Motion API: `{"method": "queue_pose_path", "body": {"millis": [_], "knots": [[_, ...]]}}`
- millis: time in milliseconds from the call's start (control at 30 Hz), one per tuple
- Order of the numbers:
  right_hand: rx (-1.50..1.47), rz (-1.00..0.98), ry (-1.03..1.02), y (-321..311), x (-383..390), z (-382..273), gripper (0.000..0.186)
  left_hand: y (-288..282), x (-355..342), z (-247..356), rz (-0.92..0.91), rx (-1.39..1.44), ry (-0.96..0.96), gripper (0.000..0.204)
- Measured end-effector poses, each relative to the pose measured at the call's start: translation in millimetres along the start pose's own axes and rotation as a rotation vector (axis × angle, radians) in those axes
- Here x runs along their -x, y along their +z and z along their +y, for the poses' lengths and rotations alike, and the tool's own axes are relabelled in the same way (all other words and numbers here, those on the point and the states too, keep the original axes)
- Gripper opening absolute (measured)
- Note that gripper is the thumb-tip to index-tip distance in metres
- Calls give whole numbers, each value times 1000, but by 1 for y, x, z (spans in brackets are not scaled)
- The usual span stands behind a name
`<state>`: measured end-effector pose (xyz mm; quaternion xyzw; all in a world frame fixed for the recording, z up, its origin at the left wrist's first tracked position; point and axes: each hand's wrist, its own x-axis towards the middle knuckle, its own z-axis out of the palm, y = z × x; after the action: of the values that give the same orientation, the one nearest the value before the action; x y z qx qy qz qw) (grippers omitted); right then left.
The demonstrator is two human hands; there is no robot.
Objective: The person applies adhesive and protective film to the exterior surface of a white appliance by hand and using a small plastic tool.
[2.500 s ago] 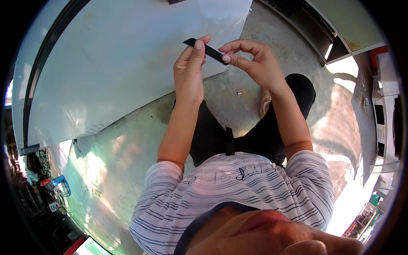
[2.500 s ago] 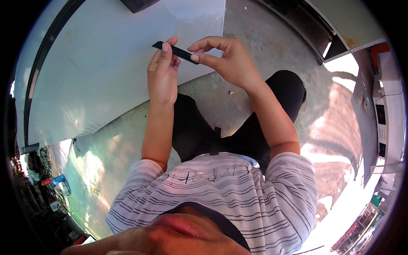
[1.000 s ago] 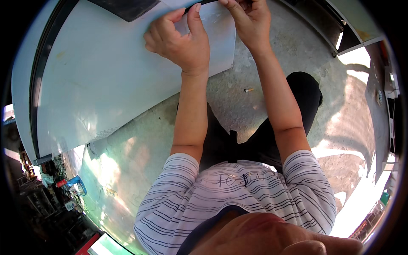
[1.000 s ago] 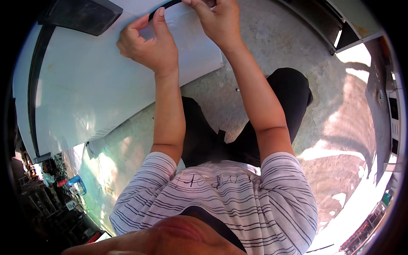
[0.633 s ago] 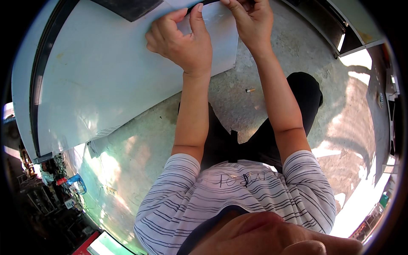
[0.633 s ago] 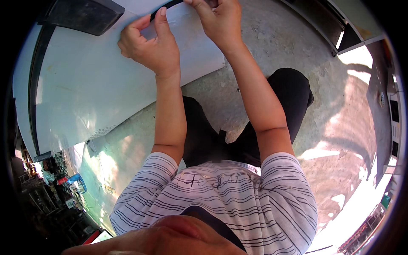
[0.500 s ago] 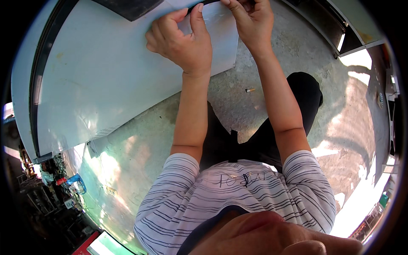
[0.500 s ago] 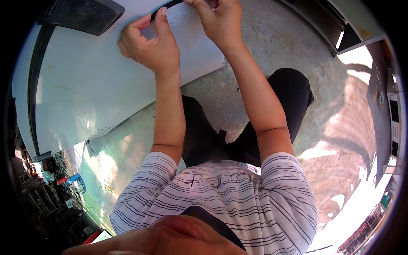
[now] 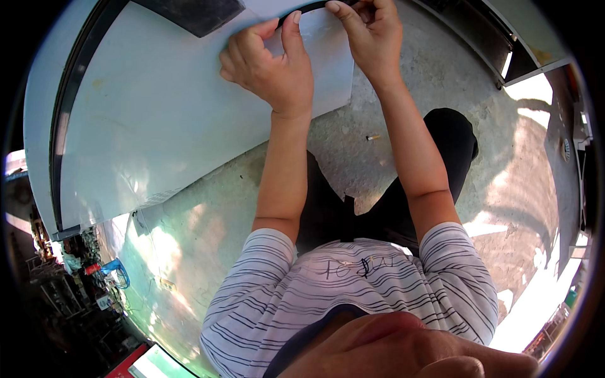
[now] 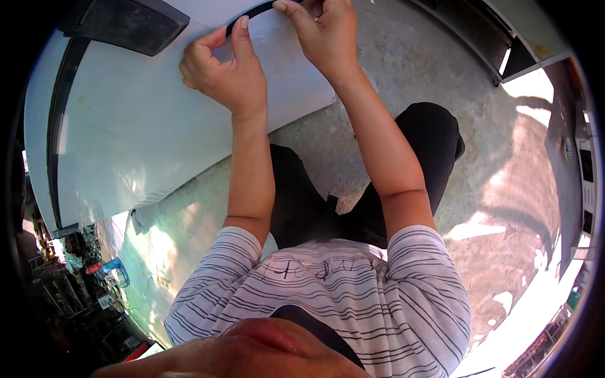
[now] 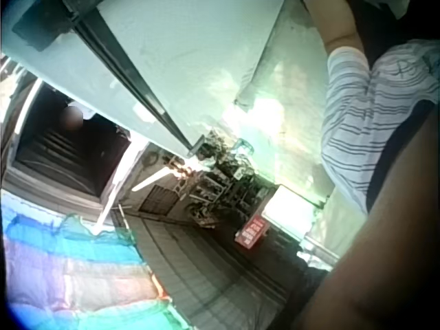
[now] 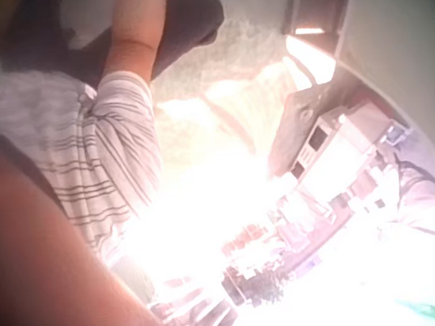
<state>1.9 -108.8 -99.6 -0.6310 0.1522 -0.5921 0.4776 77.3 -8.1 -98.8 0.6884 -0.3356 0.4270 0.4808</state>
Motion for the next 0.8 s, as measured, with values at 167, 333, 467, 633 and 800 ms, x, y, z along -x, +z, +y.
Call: {"method": "queue_pose_path", "body": {"millis": [167,333,467,633,800], "knots": [[53,5,-32,0,1,0,22,0,1,0,4,-2,10,28],[127,16,-132,0,0,4,22,-2,2,-3,-6,-18,23,29],[40,15,-14,2,1,0,22,1,1,-2,13,0,6,29],[100,11,-54,2,1,-7,22,0,1,-2,11,-3,1,29],[133,30,-71,3,0,-5,21,-1,-4,-1,18,14,17,29]]}}
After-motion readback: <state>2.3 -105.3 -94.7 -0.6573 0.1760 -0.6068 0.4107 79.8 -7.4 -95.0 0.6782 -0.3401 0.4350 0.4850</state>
